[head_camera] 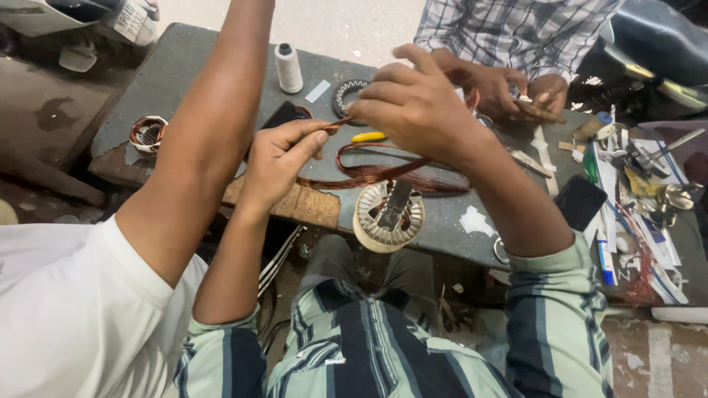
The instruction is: The person winds copper wire around a motor stator core, carefully threading the wire through slots and adjusting its position. The person also handles a small white paper or tape piece to secure the winding.
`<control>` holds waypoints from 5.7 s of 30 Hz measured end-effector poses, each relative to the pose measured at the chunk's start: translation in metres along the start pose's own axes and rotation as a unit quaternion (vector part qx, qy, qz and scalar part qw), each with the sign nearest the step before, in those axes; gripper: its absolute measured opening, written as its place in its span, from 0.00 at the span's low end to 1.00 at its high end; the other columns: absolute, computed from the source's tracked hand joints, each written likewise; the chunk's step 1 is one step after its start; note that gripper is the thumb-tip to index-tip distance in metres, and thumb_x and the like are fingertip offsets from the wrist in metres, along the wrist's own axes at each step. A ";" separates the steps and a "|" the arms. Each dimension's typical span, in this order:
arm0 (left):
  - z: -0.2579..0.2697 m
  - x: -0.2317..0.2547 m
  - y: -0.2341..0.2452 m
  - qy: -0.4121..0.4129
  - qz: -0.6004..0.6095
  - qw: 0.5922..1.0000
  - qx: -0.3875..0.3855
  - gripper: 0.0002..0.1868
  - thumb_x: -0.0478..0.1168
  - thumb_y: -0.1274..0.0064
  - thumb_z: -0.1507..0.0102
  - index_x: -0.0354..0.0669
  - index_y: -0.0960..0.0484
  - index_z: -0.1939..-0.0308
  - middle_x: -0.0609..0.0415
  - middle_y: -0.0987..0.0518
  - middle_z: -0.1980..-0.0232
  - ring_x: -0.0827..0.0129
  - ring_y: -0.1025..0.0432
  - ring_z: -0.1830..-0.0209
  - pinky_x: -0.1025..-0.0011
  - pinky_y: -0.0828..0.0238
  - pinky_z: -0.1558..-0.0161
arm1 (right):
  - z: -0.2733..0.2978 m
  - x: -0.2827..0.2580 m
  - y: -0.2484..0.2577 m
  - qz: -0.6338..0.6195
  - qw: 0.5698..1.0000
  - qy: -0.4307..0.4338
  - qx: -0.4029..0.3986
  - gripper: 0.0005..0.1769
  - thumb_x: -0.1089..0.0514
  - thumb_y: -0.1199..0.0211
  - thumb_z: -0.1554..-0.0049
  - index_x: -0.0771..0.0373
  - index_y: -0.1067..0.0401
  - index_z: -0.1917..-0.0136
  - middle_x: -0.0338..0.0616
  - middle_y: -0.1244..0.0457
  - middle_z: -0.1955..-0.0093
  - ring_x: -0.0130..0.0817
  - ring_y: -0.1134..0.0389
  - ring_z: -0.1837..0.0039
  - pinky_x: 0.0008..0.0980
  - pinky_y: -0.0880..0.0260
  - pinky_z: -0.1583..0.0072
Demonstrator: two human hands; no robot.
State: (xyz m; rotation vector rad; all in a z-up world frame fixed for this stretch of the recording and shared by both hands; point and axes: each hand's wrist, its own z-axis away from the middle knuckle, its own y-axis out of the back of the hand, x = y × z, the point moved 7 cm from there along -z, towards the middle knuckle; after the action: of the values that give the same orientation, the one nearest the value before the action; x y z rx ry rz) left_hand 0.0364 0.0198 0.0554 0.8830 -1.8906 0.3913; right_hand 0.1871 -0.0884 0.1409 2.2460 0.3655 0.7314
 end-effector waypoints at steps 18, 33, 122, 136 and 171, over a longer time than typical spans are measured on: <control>0.008 0.001 0.009 -0.026 0.006 1.000 0.010 0.10 0.33 0.45 0.30 0.30 0.15 0.49 0.58 0.19 0.63 0.80 0.29 0.65 0.78 0.32 0.62 | -0.003 0.004 0.000 -0.092 0.994 -0.028 -0.043 0.11 0.54 0.27 0.39 0.55 0.18 0.43 0.36 0.29 0.48 0.32 0.32 0.44 0.35 0.34 0.38; 0.028 -0.056 0.053 0.014 -0.018 0.999 0.029 0.10 0.34 0.43 0.32 0.34 0.14 0.49 0.58 0.20 0.65 0.80 0.29 0.68 0.80 0.33 0.64 | 0.068 0.095 0.011 -0.561 0.771 -0.297 0.046 0.12 0.60 0.38 0.31 0.69 0.25 0.39 0.45 0.30 0.50 0.29 0.28 0.50 0.29 0.25 0.45; 0.047 -0.044 -0.063 -0.037 -0.369 0.897 -0.242 0.36 0.40 0.41 0.38 0.52 0.34 0.26 0.37 0.18 0.46 0.43 0.23 0.52 0.51 0.27 0.55 | 0.219 -0.089 -0.085 -0.438 0.690 -0.562 0.127 0.08 0.65 0.36 0.43 0.69 0.22 0.50 0.53 0.33 0.32 0.44 0.35 0.28 0.41 0.39 0.28; 0.070 -0.117 -0.044 0.065 -0.072 0.980 -0.175 0.16 0.31 0.44 0.37 0.40 0.13 0.46 0.45 0.13 0.60 0.61 0.22 0.69 0.62 0.24 0.58 | 0.301 -0.098 -0.095 -0.733 0.236 -0.481 0.419 0.11 0.53 0.45 0.35 0.60 0.25 0.51 0.42 0.31 0.58 0.43 0.29 0.43 0.51 0.35 0.28; 0.030 -0.064 -0.099 -0.133 -0.246 0.890 -0.360 0.13 0.22 0.46 0.51 0.35 0.19 0.63 0.44 0.19 0.53 0.47 0.24 0.54 0.57 0.26 0.54 | 0.194 -0.156 -0.021 -0.489 0.646 -0.578 0.095 0.30 0.61 0.29 0.46 0.71 0.30 0.33 0.61 0.39 0.28 0.36 0.24 0.49 0.25 0.21 0.53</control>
State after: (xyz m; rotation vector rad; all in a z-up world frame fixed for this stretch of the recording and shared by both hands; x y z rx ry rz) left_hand 0.1052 -0.0400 -0.0249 0.8701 -1.7535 -0.7366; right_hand 0.1786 -0.2542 -0.0465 1.7767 0.8546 -1.3168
